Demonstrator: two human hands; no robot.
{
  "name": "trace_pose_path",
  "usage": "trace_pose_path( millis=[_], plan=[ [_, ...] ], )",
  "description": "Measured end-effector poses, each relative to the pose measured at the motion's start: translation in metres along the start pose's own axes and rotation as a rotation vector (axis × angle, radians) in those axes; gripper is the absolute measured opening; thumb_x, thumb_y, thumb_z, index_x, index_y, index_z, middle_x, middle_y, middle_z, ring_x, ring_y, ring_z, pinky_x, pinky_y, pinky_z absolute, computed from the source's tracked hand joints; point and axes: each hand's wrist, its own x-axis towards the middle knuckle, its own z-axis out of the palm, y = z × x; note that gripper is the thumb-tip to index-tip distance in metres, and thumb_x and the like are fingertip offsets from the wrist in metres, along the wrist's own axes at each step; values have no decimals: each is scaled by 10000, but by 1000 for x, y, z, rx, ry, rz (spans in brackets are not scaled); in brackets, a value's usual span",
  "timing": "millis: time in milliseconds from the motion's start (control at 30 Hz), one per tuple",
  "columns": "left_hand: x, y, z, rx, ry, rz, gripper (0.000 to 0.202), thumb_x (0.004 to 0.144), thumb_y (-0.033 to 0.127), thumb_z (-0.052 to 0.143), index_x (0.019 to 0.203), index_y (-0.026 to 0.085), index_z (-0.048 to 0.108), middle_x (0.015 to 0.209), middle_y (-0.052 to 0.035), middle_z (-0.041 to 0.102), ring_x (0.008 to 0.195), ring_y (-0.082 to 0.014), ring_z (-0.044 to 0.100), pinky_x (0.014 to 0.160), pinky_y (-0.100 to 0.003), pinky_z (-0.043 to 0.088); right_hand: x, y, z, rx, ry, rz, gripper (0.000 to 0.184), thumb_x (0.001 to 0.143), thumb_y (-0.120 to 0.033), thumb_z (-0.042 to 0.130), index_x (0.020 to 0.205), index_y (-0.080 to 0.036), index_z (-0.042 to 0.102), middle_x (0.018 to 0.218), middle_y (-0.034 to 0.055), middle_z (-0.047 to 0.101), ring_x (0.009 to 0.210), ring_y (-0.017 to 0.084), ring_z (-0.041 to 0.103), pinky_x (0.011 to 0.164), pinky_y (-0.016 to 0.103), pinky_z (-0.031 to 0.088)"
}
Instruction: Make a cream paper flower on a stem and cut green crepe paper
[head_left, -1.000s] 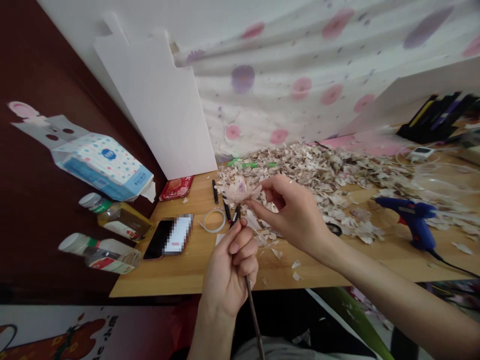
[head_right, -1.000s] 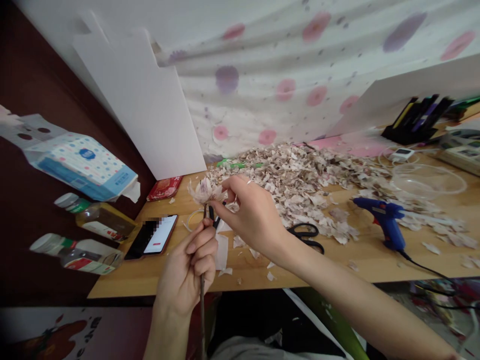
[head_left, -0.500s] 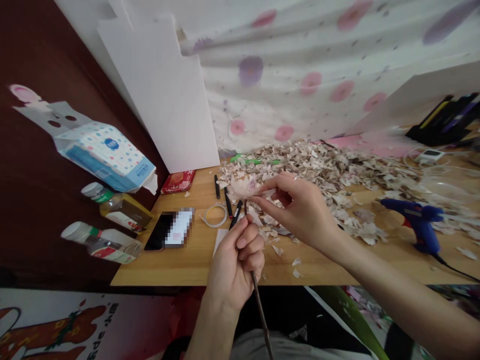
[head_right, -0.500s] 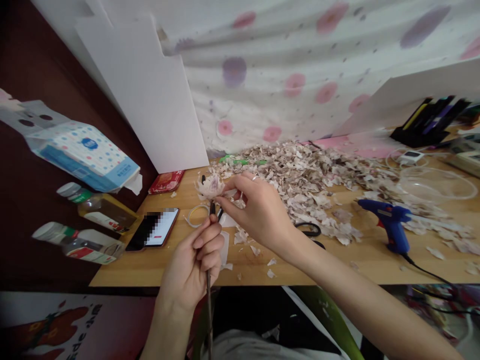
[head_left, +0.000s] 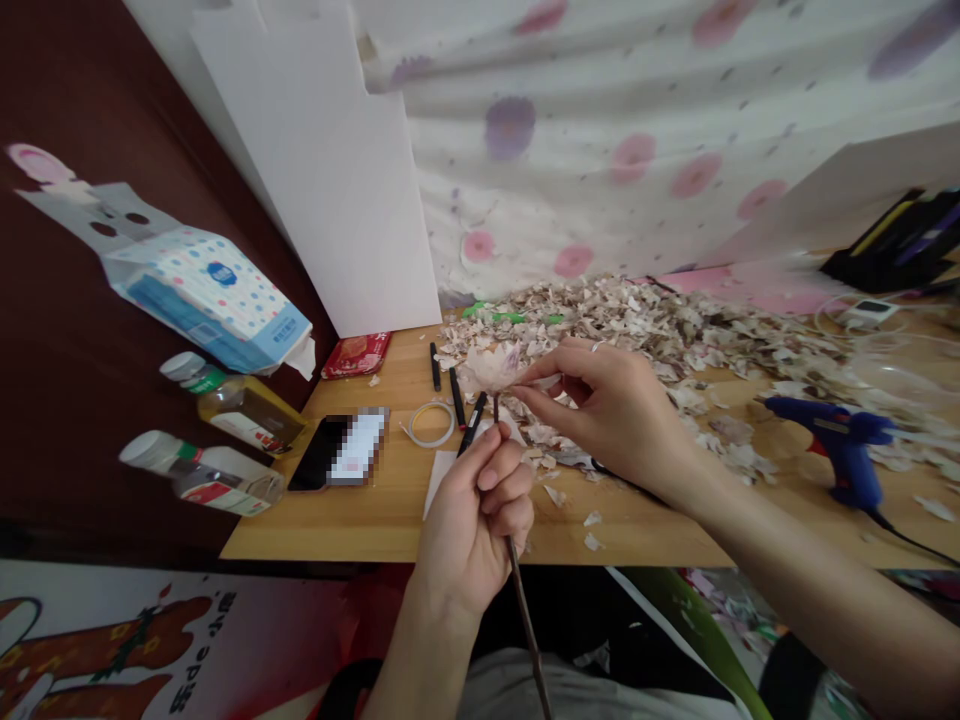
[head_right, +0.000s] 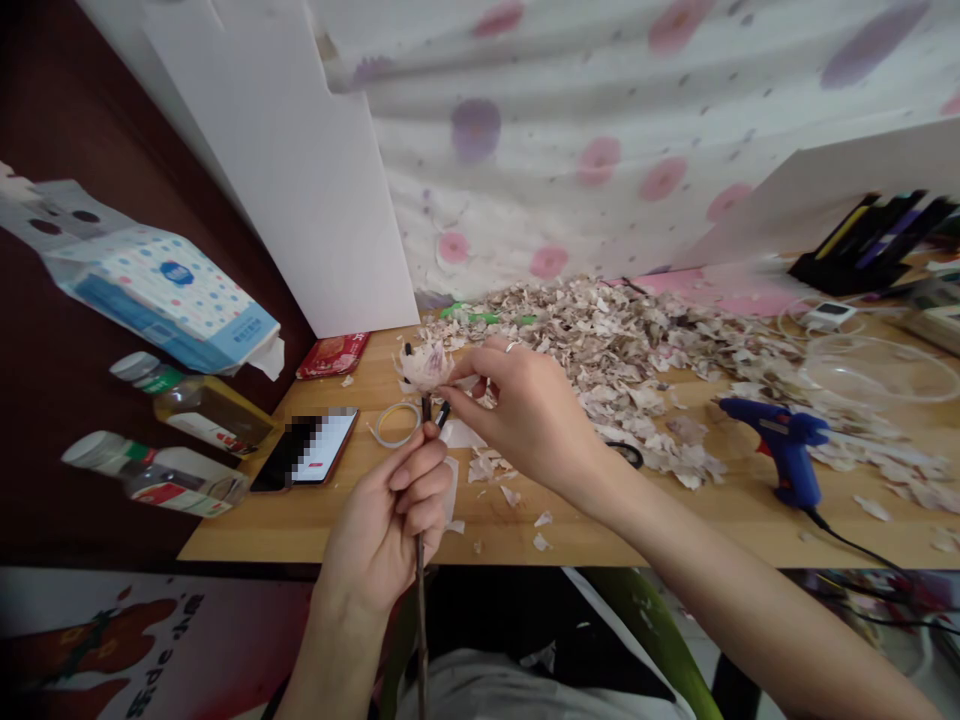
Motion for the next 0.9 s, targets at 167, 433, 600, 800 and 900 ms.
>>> trace_pose_path(
  millis=[167,433,600,800,900],
  plan=[
    [-1,1,1,-9,16,4,479,1068,188,234,772,78,594,481,100,312,343,-9,304,301,-116,129,1,0,0,-33,11,-15,11,824,-146,747,830,-154,743,669,-25,583,502,94,408,511,242,311],
    [0,0,1,-24,1,-4,466,1064,181,246,778,69,597,493,98,310,351,-7,300,309,-113,112,2,-2,-1,-69,9,-33,7,834,-149,737,831,-145,742,691,-12,580,542,111,452,537,253,330],
    [0,0,-1,-51,-25,-11,449,1059,171,265,785,61,604,500,98,302,354,-10,308,314,-117,118,1,0,-2,-77,14,-21,77,828,-190,759,882,-153,720,691,-25,578,532,107,463,521,249,322],
    [0,1,0,-41,-8,-7,467,1059,170,259,769,61,608,496,98,297,347,-10,301,307,-117,115,1,0,0,-93,40,-56,155,823,-197,766,937,-131,683,709,-22,567,540,110,466,530,247,321],
    [-1,1,1,-29,-4,-7,474,1061,174,256,763,64,607,491,98,300,343,-9,301,306,-116,119,2,-1,0,-124,34,-71,148,825,-185,762,935,-122,686,714,-18,558,543,114,460,548,253,330]
  ],
)
